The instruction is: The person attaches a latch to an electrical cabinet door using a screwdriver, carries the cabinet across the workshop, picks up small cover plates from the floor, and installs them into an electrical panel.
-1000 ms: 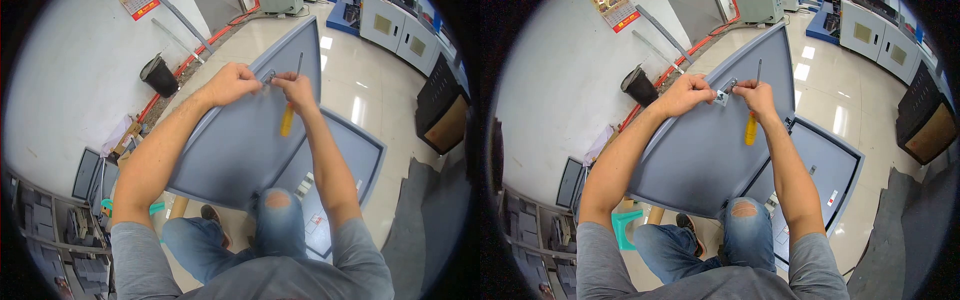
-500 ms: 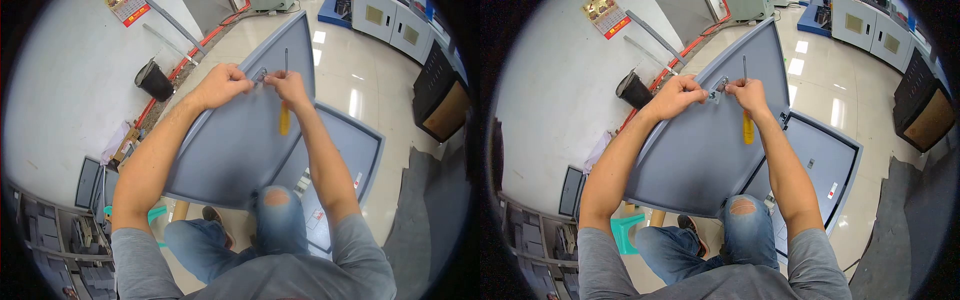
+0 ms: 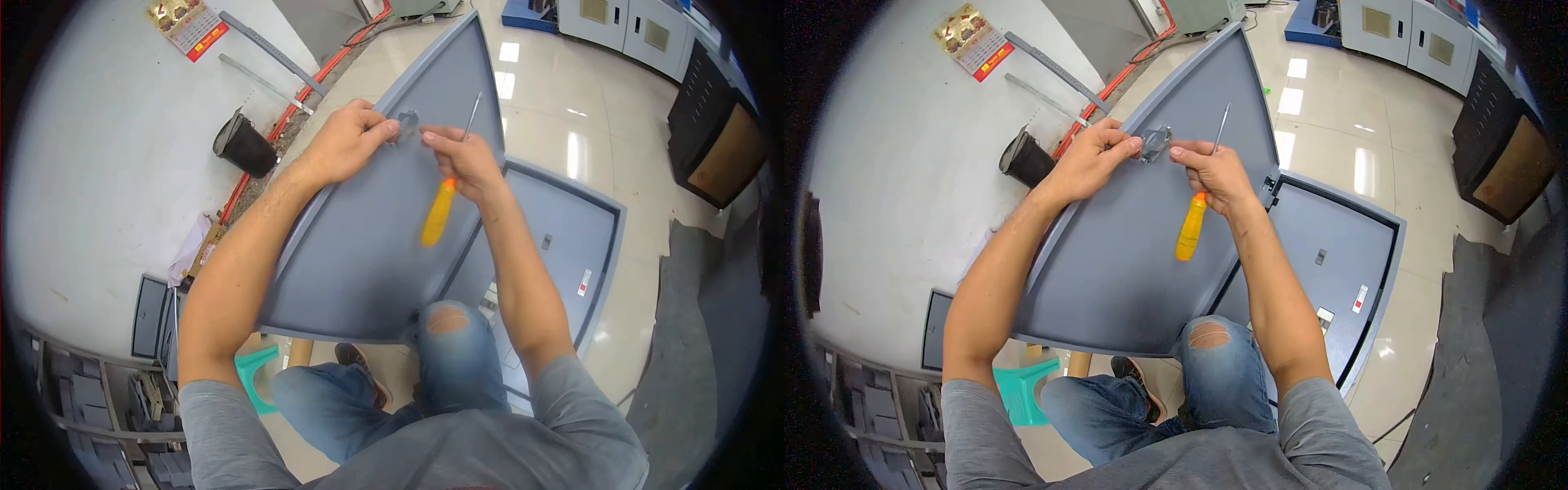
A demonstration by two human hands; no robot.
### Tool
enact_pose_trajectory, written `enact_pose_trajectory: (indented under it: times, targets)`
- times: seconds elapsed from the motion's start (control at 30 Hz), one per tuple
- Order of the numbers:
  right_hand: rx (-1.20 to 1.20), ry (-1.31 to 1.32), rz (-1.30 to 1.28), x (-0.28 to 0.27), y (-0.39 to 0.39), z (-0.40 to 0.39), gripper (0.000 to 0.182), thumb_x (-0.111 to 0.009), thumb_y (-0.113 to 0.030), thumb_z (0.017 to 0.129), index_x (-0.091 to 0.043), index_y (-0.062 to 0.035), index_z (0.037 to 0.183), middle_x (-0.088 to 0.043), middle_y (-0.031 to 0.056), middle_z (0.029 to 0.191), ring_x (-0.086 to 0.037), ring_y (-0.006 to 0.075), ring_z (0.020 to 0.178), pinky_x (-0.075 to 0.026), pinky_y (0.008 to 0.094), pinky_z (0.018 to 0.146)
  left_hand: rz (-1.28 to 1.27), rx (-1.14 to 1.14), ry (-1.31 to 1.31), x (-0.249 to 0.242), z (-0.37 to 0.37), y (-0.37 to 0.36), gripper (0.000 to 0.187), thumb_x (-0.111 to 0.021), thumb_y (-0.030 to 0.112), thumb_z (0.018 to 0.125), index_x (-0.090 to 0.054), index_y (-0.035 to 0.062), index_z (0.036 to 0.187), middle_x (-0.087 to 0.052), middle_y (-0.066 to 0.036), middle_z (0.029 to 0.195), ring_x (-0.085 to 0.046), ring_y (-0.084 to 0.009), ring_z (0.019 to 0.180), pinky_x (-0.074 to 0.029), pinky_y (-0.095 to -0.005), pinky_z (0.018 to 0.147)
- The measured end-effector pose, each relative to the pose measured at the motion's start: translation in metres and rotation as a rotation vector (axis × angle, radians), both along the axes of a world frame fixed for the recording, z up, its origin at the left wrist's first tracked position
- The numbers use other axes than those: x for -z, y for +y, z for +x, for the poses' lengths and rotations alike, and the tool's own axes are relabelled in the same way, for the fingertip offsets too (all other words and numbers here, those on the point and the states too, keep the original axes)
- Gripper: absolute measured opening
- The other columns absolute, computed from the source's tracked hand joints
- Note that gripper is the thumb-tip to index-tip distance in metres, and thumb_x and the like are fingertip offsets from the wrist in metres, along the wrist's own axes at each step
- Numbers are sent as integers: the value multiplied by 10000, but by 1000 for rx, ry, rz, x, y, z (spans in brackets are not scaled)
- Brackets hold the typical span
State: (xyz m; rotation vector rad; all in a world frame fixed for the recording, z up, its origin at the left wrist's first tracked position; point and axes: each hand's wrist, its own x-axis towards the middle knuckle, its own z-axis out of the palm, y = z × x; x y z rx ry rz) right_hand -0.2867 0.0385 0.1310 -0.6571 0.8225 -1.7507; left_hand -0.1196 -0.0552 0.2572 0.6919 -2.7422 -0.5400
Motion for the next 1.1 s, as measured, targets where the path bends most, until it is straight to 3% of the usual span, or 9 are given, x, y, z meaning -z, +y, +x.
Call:
enact_pose_trajectory:
  times: [0.03,0.13,0.3,0.43,0.53,0.63,0.83,1.1]
  targets:
    - [-1,0,8,0,2,2,321,-699,-125,869,-635,71,1116,-615,22,776,-355,27,491,-253,198,418,-25,8,0,1,-2,-1,349,-576,328,915,-709,6,897,-564,-154,921,-575,-276,870,-458,-358,807]
    - [14,-20,15,-2,2,5,263,-686,-115,878,-644,64,1066,-610,17,773,-347,25,486,-244,198,411,-101,43,-21,3,-10,-1,357,-583,328,940,-688,6,829,-486,-76,864,-483,-167,788,-412,-315,744]
    - [-66,-166,-47,10,-3,-4,178,-674,-119,888,-640,36,968,-606,14,756,-356,24,473,-239,194,400,-236,29,-72,-3,-29,27,237,-619,254,903,-676,36,975,-535,-132,928,-571,-258,883,-460,-363,804]
    - [9,-149,0,4,1,-8,173,-677,-119,884,-632,30,959,-607,16,738,-353,28,443,-241,197,390,-366,6,-150,-6,-43,42,291,-649,185,865,-650,82,1137,-550,-176,1018,-601,-340,978,-494,-412,854]
    - [12,-12,76,9,-3,-10,176,-689,-121,873,-630,27,946,-611,25,736,-347,30,429,-238,205,380,-468,-45,-319,-8,-48,42,327,-675,179,849,-658,95,1165,-543,-185,1050,-609,-348,969,-507,-424,845]
    - [66,-10,103,9,-7,-3,165,-690,-162,868,-636,-14,916,-490,-45,604,-313,45,455,-227,220,415,-507,-26,-338,-4,-49,32,333,-693,194,837,-671,101,1157,-540,-191,1054,-617,-352,958,-513,-429,838]
    - [139,-81,105,17,-21,1,200,-704,-151,859,-639,7,962,-571,-3,720,-326,41,468,-249,222,419,-550,-56,-349,-3,-50,30,318,-692,201,841,-683,100,1142,-545,-193,1026,-632,-351,897,-526,-430,800]
    - [85,-149,38,20,-18,0,172,-655,-137,900,-629,23,959,-526,-24,667,-317,36,468,-236,215,419,-590,-61,-401,-4,-52,33,301,-699,221,837,-700,121,1121,-550,-185,1018,-638,-335,871,-529,-424,779]
